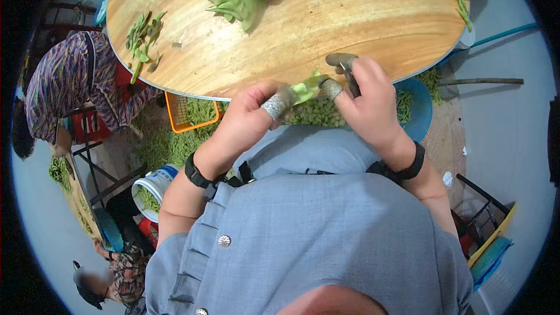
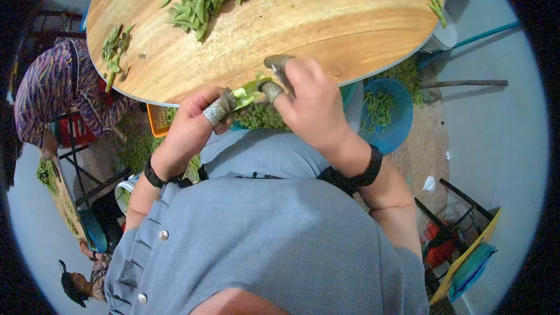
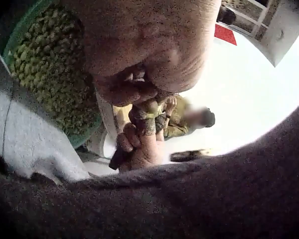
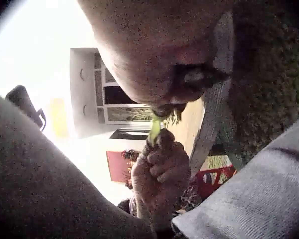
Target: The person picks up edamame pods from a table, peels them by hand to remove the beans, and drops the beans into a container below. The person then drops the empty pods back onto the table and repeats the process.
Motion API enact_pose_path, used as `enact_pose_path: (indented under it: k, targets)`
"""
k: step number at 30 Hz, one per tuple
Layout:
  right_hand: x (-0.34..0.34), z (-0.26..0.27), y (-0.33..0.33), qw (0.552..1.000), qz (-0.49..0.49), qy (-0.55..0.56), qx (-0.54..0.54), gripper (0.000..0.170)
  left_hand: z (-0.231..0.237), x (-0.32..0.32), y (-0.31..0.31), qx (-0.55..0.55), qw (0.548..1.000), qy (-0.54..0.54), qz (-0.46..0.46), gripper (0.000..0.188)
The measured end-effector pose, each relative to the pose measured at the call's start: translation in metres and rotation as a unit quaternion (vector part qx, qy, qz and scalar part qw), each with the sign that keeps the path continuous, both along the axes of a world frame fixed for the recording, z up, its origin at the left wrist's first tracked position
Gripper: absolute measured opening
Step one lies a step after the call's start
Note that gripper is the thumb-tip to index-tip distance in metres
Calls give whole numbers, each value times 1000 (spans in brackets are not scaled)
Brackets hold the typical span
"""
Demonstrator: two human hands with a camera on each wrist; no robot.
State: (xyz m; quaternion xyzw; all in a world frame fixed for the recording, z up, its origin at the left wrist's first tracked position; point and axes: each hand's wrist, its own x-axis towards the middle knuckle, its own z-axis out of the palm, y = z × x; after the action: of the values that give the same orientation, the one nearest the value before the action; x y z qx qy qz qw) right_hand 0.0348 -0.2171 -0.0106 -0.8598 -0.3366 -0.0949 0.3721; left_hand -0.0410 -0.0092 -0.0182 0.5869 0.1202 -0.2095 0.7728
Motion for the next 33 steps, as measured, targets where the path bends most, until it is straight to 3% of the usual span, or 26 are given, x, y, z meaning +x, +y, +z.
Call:
enact_pose_path:
  k: [1, 2, 3, 4, 6, 7, 8, 9, 10, 12, 14, 16, 18, 22, 24, 26, 28, 30, 31, 32, 33]
  targets:
    - [-3, 0, 3, 1000, 0, -2, 0, 20, 3, 1, -2, 104, 994, -41, -3, 13]
    - [-9, -1, 8, 992, 28, 102, 64, 22, 5, 2, -4, 104, 994, -43, -1, 13]
    - [-13, -3, 11, 969, 56, 206, 126, 24, 6, 1, -5, 177, 979, -95, -40, 14]
    - [-11, -6, 11, 969, 57, 204, 128, 24, 8, 2, -6, 250, 954, -145, -79, 16]
    - [-7, -10, 9, 907, 76, 374, 177, 22, 9, 1, -2, 248, 953, -123, -121, 21]
    - [-6, -8, 10, 890, 77, 407, 191, 20, 11, -2, -2, 195, 964, -134, -123, 20]
    - [-3, -4, 9, 887, 74, 412, 192, 20, 13, -5, -3, 140, 972, -142, -126, 19]
    - [2, 1, 8, 899, 98, 411, 113, 20, 21, -5, -2, 146, 972, -122, -138, 19]
    - [3, 8, 5, 903, 121, 411, 33, 19, 13, -9, -1, 159, 968, -156, -118, 17]
    - [5, 19, 5, 914, 109, 392, -5, 18, 25, -13, 10, 227, 962, -85, -126, 16]
    - [10, 21, 4, 937, 139, 308, -84, 20, 30, -24, 24, 241, 961, -65, -120, 18]
    - [13, 18, 0, 931, 172, 307, -99, 23, 34, -34, 37, 191, 975, -24, -110, 16]
    - [16, 10, -5, 922, 260, 205, -199, 20, 30, -45, 51, 211, 971, 14, -108, 14]
    - [22, 32, 0, 945, 204, 202, -158, 17, 20, -50, 49, 240, 967, 45, -76, 11]
    - [20, 50, 8, 948, 231, 206, -69, 16, 25, -45, 38, 230, 969, 46, -81, 12]
    - [7, 62, 20, 937, 313, 141, 71, 17, 26, -40, 29, 247, 961, -56, -114, 18]
    - [-7, 92, 30, 812, 415, 352, 212, 13, 35, -33, 14, 238, 966, -4, -104, 20]
    - [-23, 95, 26, 842, 388, 322, 190, 13, 39, -24, 0, 224, 966, 99, -79, 28]
    - [-42, 100, 30, 863, 372, 298, 168, 13, 17, -28, 9, 267, 957, 26, -112, 29]
    - [-40, 93, 19, 880, 358, 277, 144, 14, 5, -32, 22, 350, 919, -23, -179, 30]
    - [-35, 85, 5, 893, 348, 258, 121, 14, -2, -35, 32, 463, 853, -68, -231, 30]
